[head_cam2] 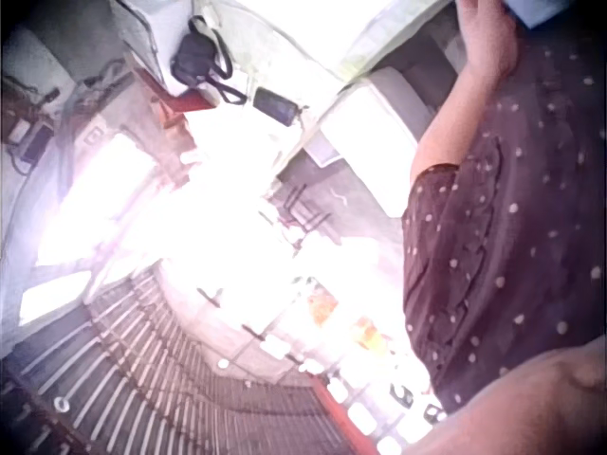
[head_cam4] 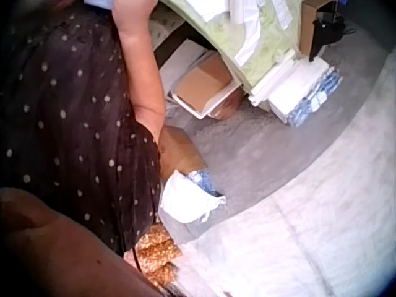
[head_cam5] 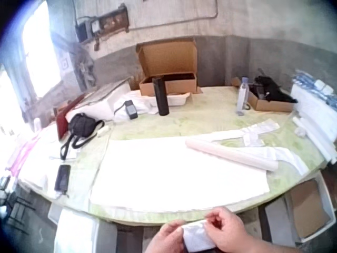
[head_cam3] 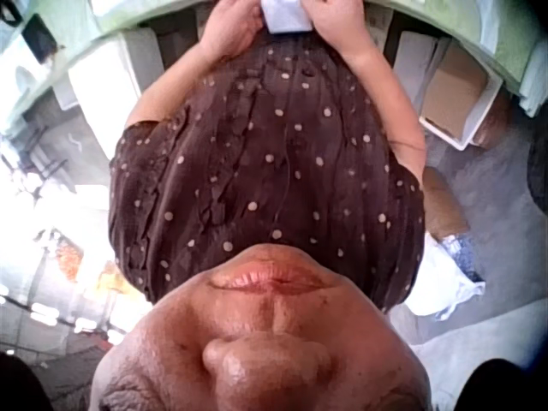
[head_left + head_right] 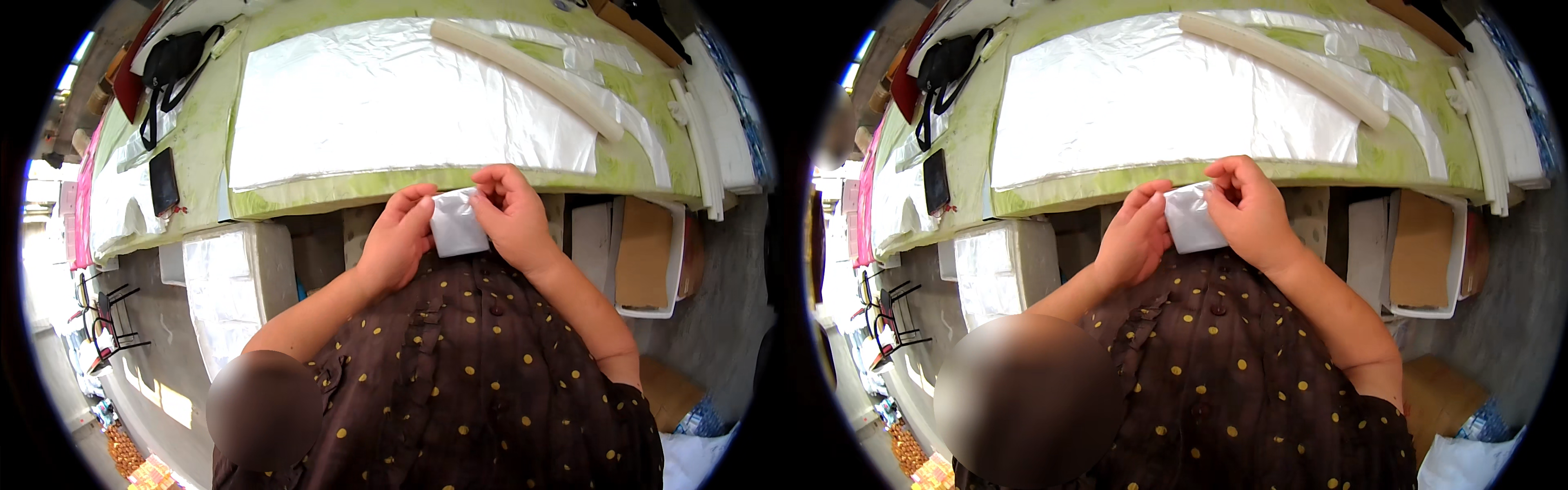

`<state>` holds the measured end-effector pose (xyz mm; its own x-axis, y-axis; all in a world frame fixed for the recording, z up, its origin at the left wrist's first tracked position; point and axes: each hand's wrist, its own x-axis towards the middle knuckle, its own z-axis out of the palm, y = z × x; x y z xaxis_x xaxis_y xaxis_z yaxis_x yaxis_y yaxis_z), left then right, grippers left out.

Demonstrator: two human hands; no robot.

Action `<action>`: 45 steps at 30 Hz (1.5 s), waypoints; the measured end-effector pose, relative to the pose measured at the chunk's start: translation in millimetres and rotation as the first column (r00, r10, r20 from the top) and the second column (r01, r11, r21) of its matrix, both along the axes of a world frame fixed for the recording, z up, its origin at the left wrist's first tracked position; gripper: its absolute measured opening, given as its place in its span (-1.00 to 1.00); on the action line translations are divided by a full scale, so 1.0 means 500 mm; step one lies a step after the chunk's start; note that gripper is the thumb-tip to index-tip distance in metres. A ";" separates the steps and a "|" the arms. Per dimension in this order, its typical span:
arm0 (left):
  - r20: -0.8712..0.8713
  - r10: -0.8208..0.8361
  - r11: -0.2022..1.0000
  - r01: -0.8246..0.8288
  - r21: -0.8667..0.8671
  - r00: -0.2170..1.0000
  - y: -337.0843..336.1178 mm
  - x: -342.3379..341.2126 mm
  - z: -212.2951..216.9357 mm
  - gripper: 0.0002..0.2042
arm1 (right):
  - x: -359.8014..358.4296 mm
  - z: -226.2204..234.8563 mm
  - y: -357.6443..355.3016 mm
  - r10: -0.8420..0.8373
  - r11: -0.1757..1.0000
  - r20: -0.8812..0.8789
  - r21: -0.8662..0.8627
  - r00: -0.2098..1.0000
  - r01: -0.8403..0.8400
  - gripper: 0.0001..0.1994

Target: The person repeatedly unrolls a clear plastic film, tears off a small piece, and folds it into a small packet on a workbench. The person handles the plastic film roll and the torn pieces by hand throughout the clip.

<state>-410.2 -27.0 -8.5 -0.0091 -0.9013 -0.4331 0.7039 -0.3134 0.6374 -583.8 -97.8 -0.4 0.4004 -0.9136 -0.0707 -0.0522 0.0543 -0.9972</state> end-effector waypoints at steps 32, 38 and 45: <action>0.833 0.128 0.912 -0.265 -0.311 -0.539 -0.040 0.829 -0.107 -0.62 | -0.199 0.022 -0.255 -0.683 0.424 -0.441 -0.889 0.582 -0.176 -0.61; 0.772 0.319 0.883 -0.122 -0.452 -0.550 -0.084 0.700 -0.034 -0.66 | -0.272 0.052 -0.311 -0.444 0.792 -0.811 -0.554 0.381 -0.256 -0.47; 0.892 0.450 0.842 0.315 -0.438 0.038 -0.164 0.344 0.030 -0.62 | -0.179 0.107 -0.127 -0.071 0.978 -0.640 -0.195 0.765 -0.073 -0.23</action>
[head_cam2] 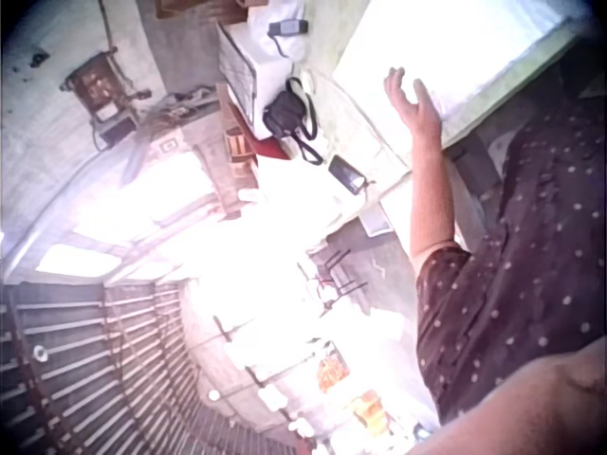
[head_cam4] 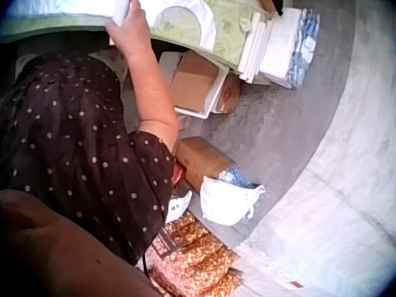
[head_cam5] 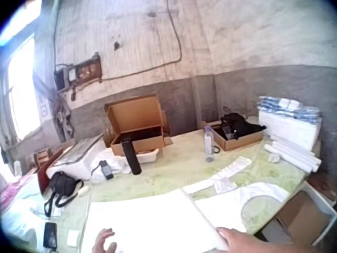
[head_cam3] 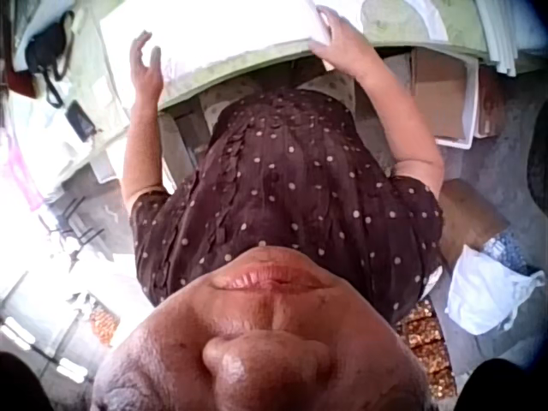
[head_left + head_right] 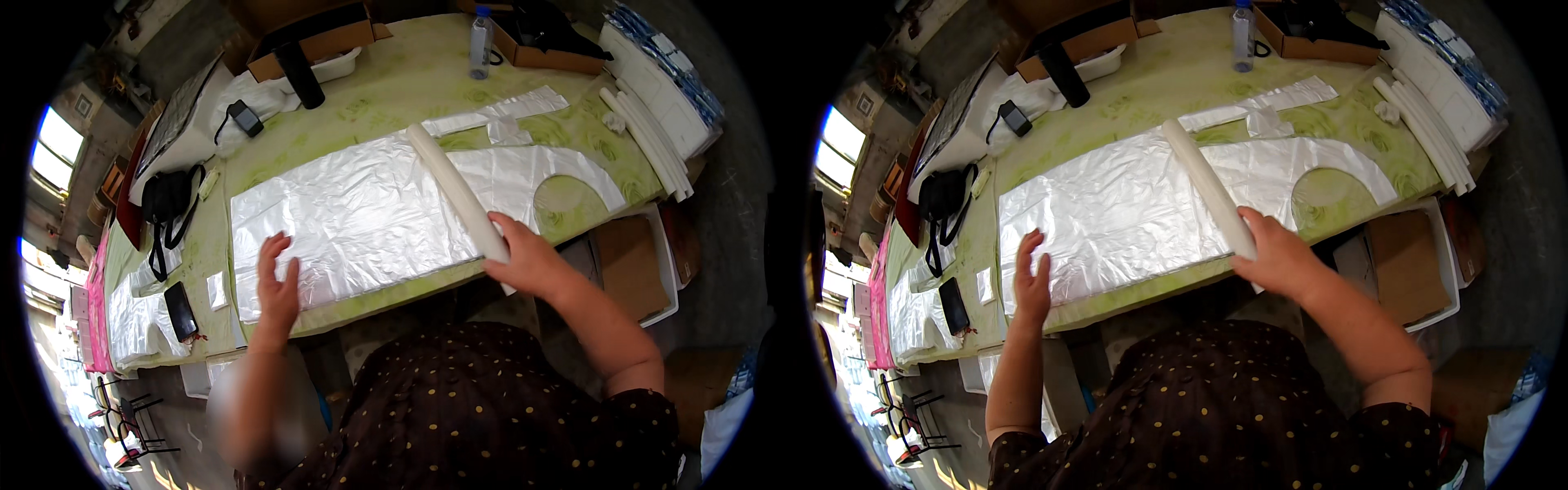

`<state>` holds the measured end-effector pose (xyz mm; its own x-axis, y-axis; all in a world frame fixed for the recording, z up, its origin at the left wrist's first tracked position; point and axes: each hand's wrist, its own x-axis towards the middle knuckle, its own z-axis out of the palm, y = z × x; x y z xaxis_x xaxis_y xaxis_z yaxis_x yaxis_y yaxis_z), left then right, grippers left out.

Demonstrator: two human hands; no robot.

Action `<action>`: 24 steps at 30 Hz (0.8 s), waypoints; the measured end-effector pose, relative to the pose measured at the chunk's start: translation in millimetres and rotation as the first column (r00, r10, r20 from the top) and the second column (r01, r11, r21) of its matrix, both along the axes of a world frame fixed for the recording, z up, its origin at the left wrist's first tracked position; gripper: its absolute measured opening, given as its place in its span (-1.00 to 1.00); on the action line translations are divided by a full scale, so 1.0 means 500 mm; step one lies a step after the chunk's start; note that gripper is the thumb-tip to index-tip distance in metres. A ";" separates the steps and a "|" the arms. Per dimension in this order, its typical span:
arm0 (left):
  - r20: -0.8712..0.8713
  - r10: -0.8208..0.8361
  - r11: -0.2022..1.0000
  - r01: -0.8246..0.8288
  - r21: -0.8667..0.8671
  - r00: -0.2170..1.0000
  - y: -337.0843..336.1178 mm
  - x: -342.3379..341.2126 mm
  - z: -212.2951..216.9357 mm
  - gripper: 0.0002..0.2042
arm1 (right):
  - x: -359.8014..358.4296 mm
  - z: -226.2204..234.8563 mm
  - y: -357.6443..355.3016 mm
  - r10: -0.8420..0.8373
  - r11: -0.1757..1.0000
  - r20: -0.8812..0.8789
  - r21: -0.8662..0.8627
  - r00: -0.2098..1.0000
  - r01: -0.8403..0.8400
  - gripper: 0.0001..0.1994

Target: The person repeatedly unrolls a clear plastic film, tears off a small piece, and folds it into a small packet on a workbench. The person handles the plastic film roll and the torn pieces by hand throughout the clip.

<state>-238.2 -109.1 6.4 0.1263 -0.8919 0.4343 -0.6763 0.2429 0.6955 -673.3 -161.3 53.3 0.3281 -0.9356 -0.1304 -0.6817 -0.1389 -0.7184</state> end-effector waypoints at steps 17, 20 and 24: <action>0.350 -0.627 0.737 0.383 0.557 0.696 -0.261 -0.612 0.054 -0.69 | -0.042 -0.097 0.083 0.061 0.976 0.256 -0.217 0.965 -0.004 -0.62; 0.325 -0.644 0.702 0.366 0.611 0.693 -0.286 -0.612 0.045 -0.73 | -0.062 -0.107 0.110 -0.084 0.979 0.378 -0.140 0.922 0.146 -0.70; 0.019 -0.508 0.737 0.423 0.527 0.861 -0.279 -0.591 0.065 -0.76 | -0.093 -0.111 0.117 -0.166 0.952 0.455 -0.156 0.875 0.262 -0.72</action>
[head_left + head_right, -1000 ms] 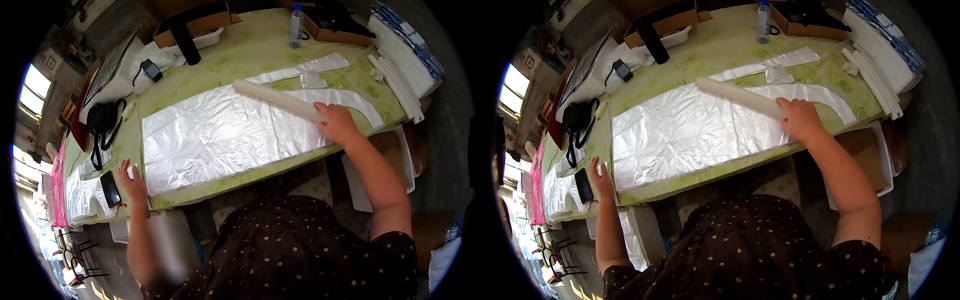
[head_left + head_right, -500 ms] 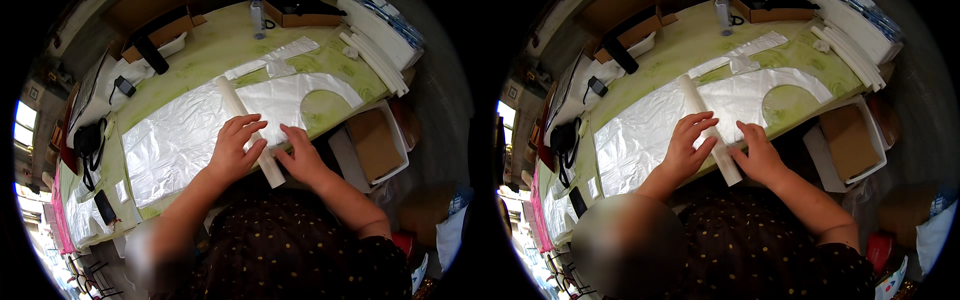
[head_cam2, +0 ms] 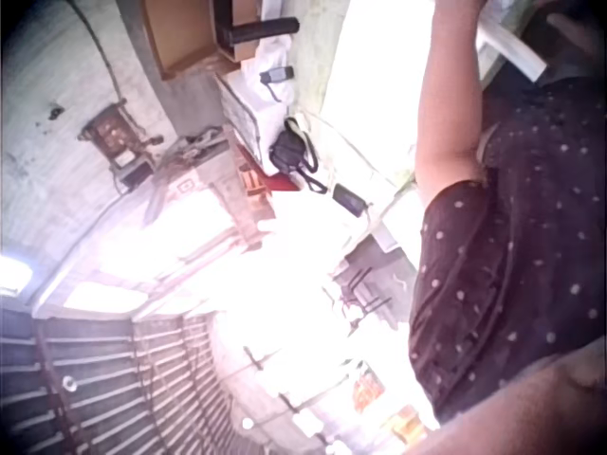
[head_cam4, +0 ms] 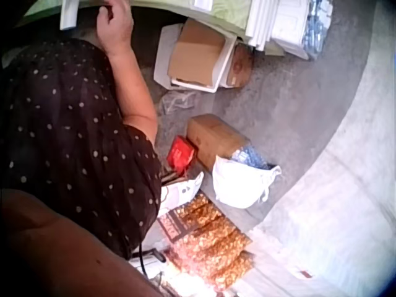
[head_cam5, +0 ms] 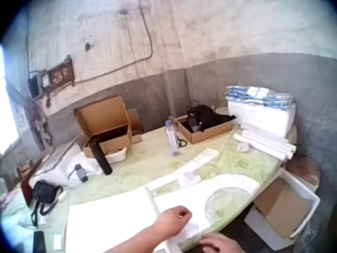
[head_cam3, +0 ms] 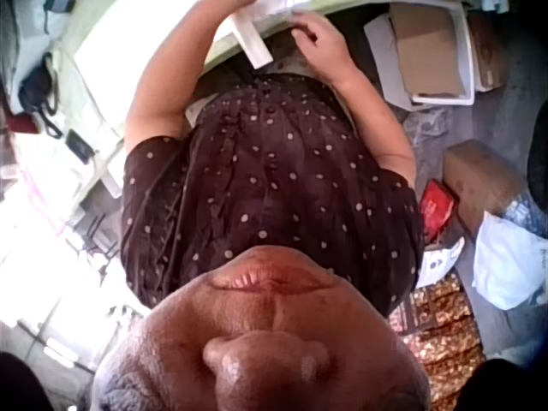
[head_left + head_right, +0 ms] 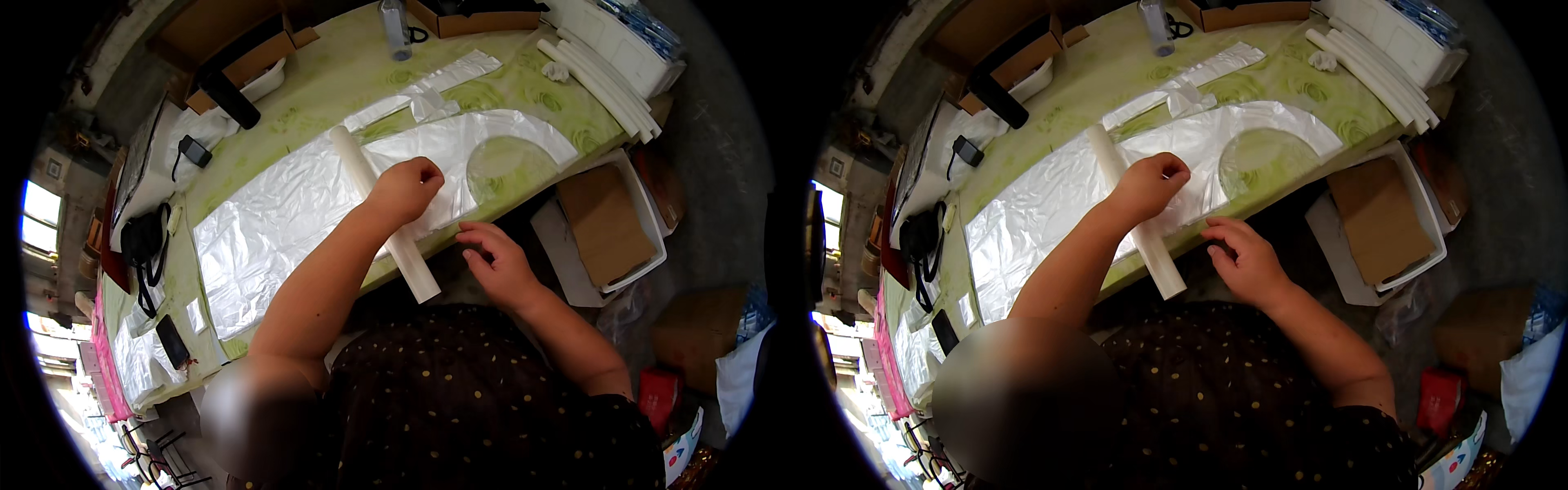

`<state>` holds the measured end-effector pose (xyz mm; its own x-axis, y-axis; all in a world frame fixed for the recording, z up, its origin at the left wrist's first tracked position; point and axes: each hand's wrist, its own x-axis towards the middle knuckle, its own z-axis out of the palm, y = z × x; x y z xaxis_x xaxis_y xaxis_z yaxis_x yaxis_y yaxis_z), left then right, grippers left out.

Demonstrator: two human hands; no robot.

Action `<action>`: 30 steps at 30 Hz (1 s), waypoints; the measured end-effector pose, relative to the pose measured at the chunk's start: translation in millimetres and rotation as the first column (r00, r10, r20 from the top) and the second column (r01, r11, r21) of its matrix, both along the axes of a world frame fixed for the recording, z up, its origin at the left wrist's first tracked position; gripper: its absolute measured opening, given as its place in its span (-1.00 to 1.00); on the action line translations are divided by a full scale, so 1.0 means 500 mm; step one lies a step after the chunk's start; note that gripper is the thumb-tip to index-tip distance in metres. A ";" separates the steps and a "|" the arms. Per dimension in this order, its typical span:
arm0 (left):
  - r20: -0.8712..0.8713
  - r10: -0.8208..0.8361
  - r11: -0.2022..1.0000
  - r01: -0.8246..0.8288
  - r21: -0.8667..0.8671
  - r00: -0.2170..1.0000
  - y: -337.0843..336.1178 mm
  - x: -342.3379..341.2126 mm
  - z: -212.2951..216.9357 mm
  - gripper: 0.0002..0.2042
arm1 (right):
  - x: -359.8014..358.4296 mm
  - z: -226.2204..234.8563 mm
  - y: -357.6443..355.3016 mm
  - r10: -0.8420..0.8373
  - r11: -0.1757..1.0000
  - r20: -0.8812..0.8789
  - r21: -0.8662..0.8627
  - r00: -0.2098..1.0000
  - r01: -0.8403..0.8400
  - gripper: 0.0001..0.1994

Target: The person repeatedly unrolls a clear plastic film, tears off a small piece, and folds it into a small packet on a workbench. The person handles the plastic film roll and the torn pieces by hand throughout the clip.

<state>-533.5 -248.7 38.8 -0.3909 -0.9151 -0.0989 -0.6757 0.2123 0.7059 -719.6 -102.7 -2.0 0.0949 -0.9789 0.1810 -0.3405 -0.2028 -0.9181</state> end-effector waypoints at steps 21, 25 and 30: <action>-0.755 0.592 0.797 -0.346 0.495 0.282 0.021 0.211 0.094 -0.77 | 0.089 0.026 -0.208 0.070 0.739 -0.241 -0.639 0.968 -0.213 -0.41; -0.625 0.738 0.636 -0.569 0.521 0.253 0.045 0.319 0.067 -0.65 | 0.065 0.000 -0.190 0.057 0.793 -0.241 -0.579 0.969 -0.190 -0.50; -0.486 0.404 0.900 -0.242 0.363 0.775 0.044 0.175 0.106 -0.23 | 0.113 0.009 -0.200 0.163 0.735 -0.323 -0.590 0.932 -0.334 -0.54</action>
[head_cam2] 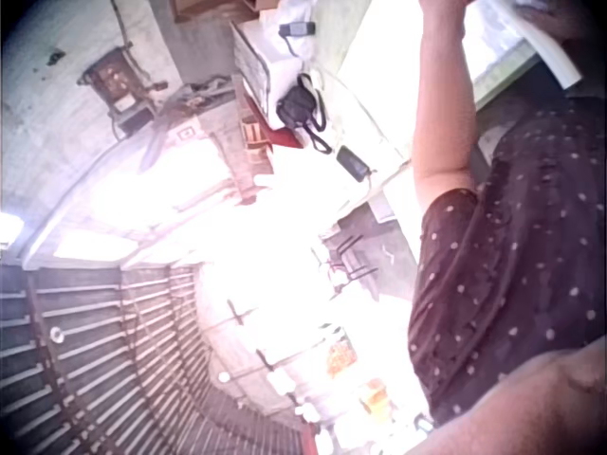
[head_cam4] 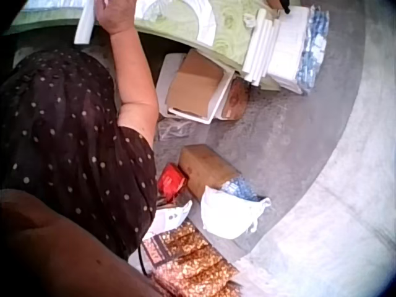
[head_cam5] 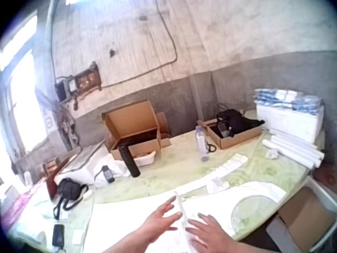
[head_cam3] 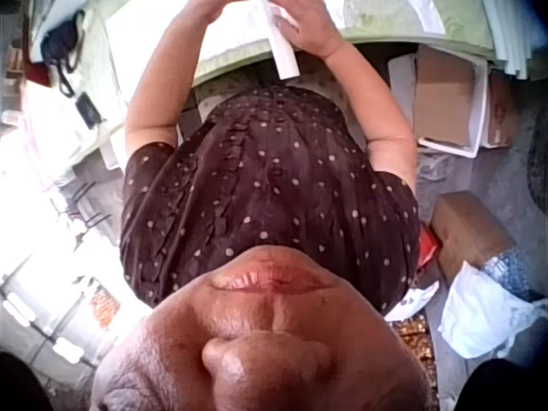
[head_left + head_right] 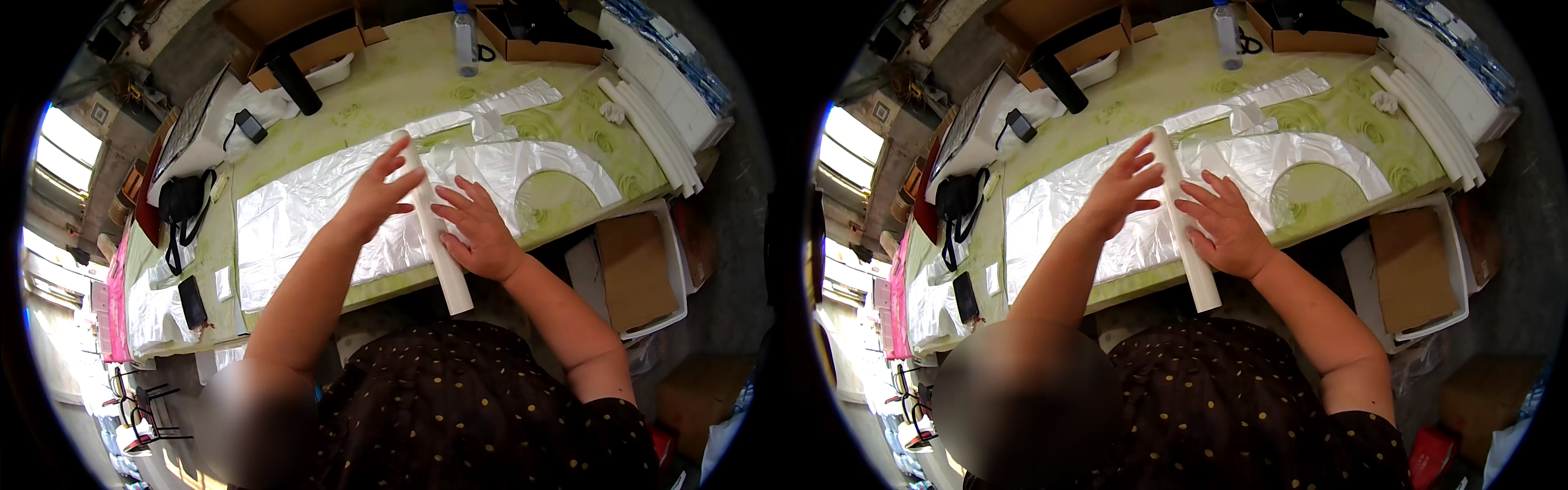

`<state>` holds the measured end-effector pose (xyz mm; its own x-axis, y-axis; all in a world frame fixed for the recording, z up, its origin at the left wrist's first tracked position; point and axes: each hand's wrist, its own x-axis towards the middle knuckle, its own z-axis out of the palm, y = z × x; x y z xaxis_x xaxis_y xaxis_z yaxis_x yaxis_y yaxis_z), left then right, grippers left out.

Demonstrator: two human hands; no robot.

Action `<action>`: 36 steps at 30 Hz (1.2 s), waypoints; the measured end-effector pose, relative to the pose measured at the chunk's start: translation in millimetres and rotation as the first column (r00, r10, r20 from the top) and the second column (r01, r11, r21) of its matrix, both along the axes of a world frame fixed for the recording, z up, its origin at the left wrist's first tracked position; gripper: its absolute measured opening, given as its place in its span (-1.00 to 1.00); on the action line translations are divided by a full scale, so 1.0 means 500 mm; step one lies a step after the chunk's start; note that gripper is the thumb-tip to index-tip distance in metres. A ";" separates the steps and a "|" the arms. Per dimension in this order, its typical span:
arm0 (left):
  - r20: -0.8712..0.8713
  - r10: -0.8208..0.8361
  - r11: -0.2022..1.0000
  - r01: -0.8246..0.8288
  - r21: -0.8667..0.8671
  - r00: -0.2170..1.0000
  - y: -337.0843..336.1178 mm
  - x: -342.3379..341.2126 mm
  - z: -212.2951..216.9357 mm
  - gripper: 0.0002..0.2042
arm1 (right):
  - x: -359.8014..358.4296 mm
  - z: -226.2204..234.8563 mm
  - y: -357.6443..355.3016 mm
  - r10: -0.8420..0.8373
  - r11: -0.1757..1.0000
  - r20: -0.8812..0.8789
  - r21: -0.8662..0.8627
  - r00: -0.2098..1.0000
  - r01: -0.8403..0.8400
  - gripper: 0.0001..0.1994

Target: The person repeatedly unrolls a clear plastic film, tears off a small piece, and folds it into a small packet on a workbench. The person handles the plastic film roll and the torn pieces by hand throughout the clip.

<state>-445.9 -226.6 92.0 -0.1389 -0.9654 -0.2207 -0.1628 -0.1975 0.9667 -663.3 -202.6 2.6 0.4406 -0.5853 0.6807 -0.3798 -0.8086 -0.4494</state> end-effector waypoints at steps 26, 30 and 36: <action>0.466 0.690 0.719 -0.448 -0.531 0.555 0.028 0.368 -0.179 -0.81 | -0.039 -0.004 0.123 0.033 0.996 0.092 0.082 0.995 -0.040 -0.73; 0.289 0.573 0.612 -0.165 -0.773 0.767 0.015 0.206 -0.140 -0.75 | -0.020 -0.002 0.122 0.032 0.996 0.059 0.077 0.998 -0.036 -0.74; 0.615 0.184 0.841 0.201 -0.502 0.767 0.068 0.049 -0.207 -0.45 | 0.004 -0.005 0.104 0.041 0.994 0.070 0.102 0.997 -0.048 -0.73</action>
<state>-421.2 -192.8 -11.5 -0.1664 -0.9497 0.2654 -0.7534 0.2961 0.5871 -661.3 -150.5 0.4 0.4227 -0.6351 0.6465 -0.3106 -0.7717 -0.5551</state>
